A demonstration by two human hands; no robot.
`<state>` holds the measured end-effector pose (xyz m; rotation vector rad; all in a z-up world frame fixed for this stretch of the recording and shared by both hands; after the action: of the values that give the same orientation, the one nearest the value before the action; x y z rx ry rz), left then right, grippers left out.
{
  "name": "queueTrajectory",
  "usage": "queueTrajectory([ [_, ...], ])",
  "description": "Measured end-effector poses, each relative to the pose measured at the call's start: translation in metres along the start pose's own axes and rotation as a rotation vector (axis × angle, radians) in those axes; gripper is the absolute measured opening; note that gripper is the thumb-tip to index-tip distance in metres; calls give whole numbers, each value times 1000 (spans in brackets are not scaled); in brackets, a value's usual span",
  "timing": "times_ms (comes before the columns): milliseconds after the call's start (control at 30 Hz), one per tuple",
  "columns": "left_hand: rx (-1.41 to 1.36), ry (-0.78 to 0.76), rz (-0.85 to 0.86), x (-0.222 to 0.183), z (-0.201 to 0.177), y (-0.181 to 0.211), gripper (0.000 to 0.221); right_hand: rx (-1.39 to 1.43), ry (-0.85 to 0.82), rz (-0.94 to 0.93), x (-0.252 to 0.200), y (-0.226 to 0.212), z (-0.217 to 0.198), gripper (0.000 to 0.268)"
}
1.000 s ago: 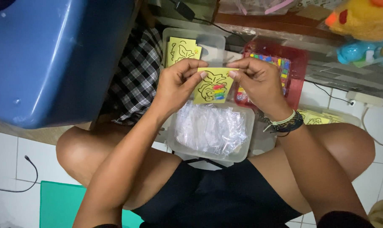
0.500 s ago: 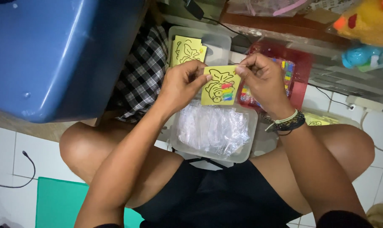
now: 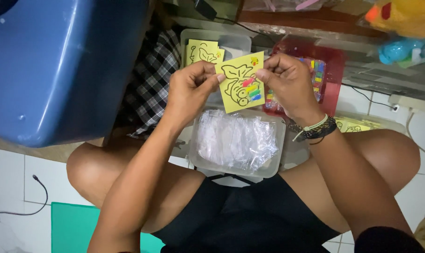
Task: Individually packing yellow stickers into small clear plastic zip-lock bags.
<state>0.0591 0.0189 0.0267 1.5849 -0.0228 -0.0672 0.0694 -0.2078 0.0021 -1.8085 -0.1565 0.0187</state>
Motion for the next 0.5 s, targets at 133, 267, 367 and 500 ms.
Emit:
queueTrajectory([
  [133,0,14,10,0,-1,3,5,8,30,-14,0,0,0,13],
  [267,24,31,25,-1,-1,8,5,-1,85,-34,-2,-5,-5,11],
  [367,-3,60,51,-1,-2,6,5,-11,72,-59,-2,-7,-4,10],
  [500,20,39,72,0,-5,3,4,-24,75,-59,-4,-6,-1,10],
])
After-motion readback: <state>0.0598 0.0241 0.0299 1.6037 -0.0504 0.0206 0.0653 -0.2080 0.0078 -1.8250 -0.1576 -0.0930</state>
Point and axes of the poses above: each hand's wrist, its own x-axis towards the middle knuckle, its own z-axis out of the palm, y = z × x, the point moved 5 cm from there along x, towards the middle knuckle, and after that the axes turned 11 degrees about -x, right-handed, at the moved point
